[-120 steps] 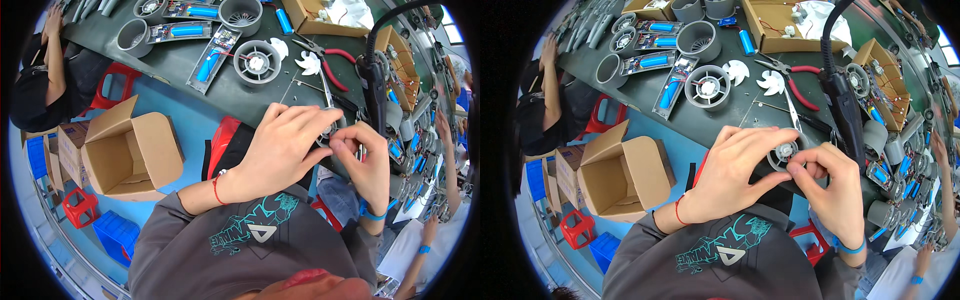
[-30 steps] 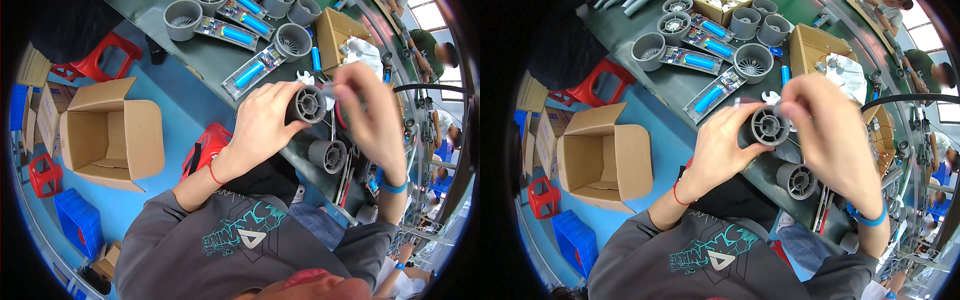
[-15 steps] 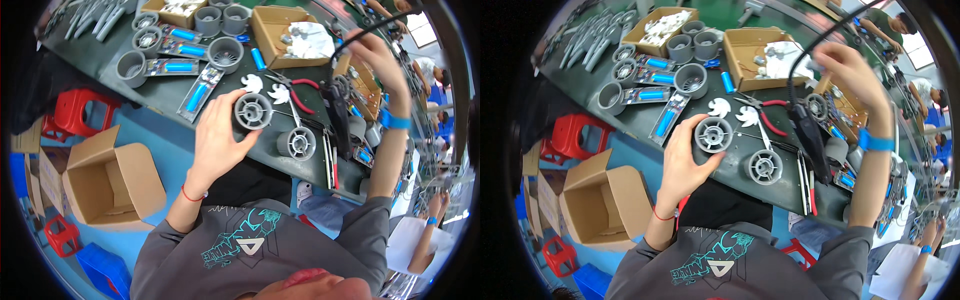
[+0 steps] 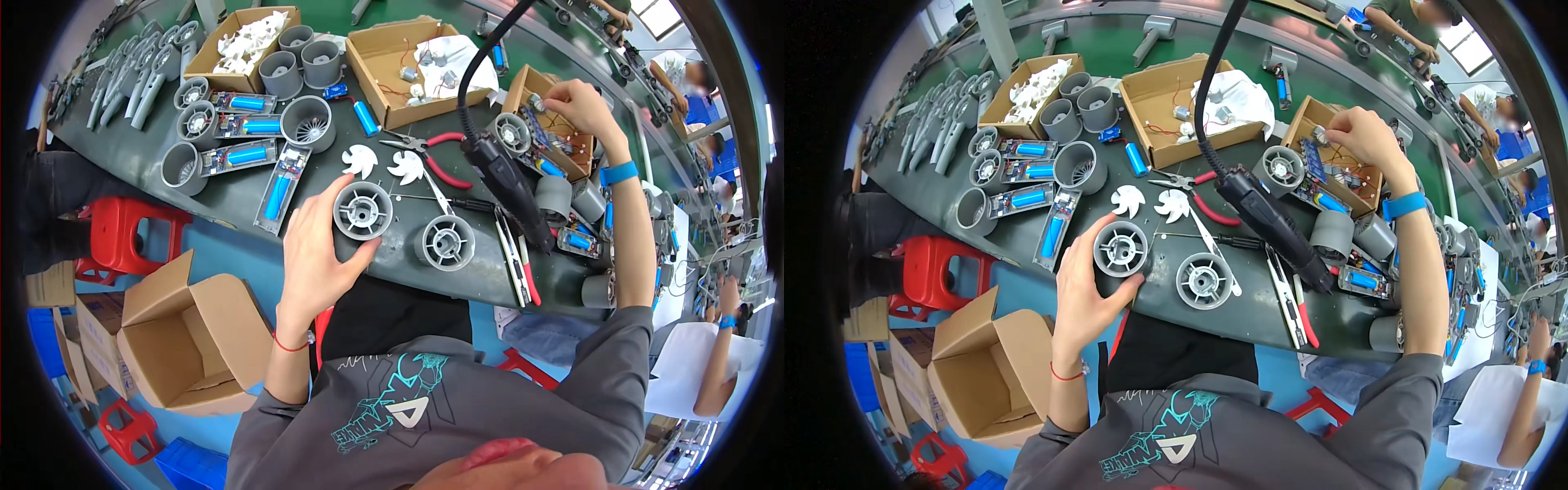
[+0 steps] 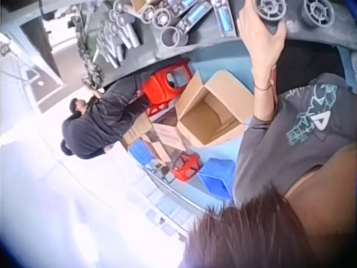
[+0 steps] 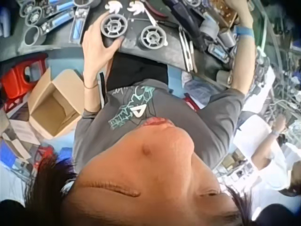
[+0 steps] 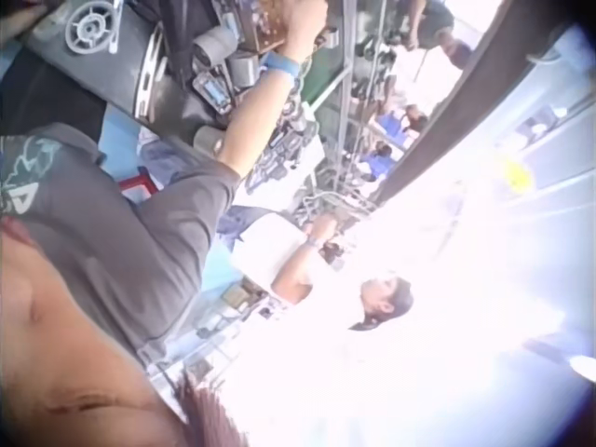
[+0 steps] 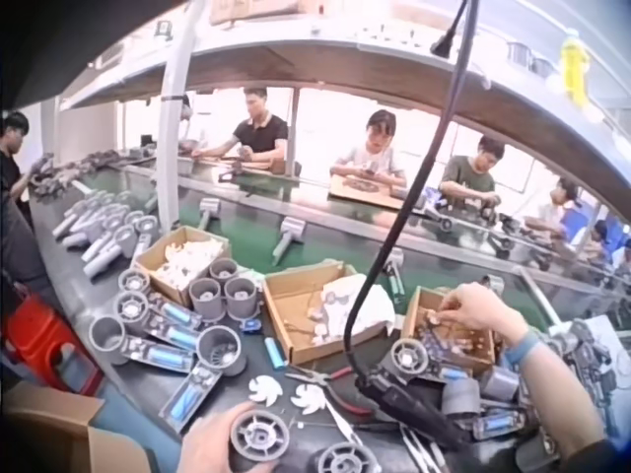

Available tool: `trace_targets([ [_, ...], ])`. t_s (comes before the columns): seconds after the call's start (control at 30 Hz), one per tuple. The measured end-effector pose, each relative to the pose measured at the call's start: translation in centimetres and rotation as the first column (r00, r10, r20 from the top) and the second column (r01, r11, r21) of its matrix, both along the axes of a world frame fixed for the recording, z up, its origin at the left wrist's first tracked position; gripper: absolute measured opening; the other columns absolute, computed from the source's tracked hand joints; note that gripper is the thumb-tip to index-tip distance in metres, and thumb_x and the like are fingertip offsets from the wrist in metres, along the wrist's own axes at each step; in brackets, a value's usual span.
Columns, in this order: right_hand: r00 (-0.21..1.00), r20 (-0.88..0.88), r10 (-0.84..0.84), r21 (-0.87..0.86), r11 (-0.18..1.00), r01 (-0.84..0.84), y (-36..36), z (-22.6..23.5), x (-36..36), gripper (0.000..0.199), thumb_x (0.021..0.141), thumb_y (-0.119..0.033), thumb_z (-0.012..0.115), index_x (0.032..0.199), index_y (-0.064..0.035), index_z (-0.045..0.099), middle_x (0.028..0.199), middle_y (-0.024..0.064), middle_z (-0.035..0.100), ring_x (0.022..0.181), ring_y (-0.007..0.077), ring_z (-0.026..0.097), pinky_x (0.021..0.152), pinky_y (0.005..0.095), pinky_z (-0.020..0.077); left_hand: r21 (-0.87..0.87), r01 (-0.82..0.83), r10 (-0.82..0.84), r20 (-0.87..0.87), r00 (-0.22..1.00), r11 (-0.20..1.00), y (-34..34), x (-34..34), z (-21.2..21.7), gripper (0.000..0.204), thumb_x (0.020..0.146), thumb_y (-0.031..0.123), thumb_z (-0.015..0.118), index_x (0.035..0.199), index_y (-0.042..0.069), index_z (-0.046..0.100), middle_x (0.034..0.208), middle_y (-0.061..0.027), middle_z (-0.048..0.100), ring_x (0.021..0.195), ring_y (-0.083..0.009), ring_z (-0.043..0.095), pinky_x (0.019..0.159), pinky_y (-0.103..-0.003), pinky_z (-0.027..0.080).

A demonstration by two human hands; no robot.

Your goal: Assembling cooling fan components including circuit boards and housings at a manual assembly station.

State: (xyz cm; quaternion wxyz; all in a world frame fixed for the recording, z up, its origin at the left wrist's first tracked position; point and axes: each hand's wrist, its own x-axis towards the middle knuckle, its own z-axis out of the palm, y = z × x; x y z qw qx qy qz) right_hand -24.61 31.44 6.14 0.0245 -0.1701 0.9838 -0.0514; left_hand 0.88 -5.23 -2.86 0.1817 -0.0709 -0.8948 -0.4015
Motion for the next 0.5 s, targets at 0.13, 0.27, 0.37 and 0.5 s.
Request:
trace_targets([
  [0.13,0.999,-0.029,-0.026,-0.162,0.987,0.021,1.0,-1.0,-0.4,0.025,0.090,-0.027,0.067,0.096,-0.0046,0.076,0.088,0.0162,0.073,0.083,0.0334,0.069,0.079,0.0396,0.0535,-0.002,-0.003,0.003,0.009,1.000,1.000,0.1,0.1,0.0,0.075,0.069,0.011,0.083,0.136,0.004,0.051,0.115,-0.0135,0.064,0.106,-0.0317,0.061,0.089,-0.040,0.046],
  [0.27,0.998,-0.006,-0.065,-0.149,0.987,0.063,2.3,-1.9,-1.8,0.026,0.093,-0.025,0.063,0.094,-0.0003,0.072,0.081,0.0140,0.071,0.076,0.0230,0.067,0.075,0.0368,0.0529,-0.011,-0.014,0.013,-0.045,0.999,1.000,0.3,-0.1,-0.2,0.073,0.069,0.012,0.084,0.135,0.004,0.053,0.114,-0.0122,0.065,0.105,-0.0307,0.062,0.088,-0.039,0.045],
  [0.37,0.975,0.191,-0.115,-0.037,0.992,0.124,3.1,-2.4,-2.9,0.028,0.093,-0.026,0.062,0.093,0.0002,0.071,0.082,0.0138,0.071,0.077,0.0221,0.067,0.075,0.0371,0.0528,-0.019,-0.017,0.016,-0.046,0.999,1.000,0.3,-0.1,-0.1,0.072,0.069,0.013,0.084,0.134,0.005,0.053,0.115,-0.0116,0.065,0.105,-0.0300,0.062,0.087,-0.039,0.045],
  [0.5,0.971,0.224,-0.077,0.034,0.997,0.071,3.8,-3.2,-2.8,0.024,0.085,-0.021,0.071,0.092,0.0007,0.072,0.082,0.0128,0.072,0.078,0.0222,0.069,0.075,0.0365,0.0534,-0.026,-0.032,0.032,-0.018,0.999,0.999,0.4,0.0,-0.1,0.072,0.069,0.014,0.084,0.134,0.004,0.053,0.117,-0.0111,0.066,0.105,-0.0299,0.061,0.087,-0.038,0.045],
])
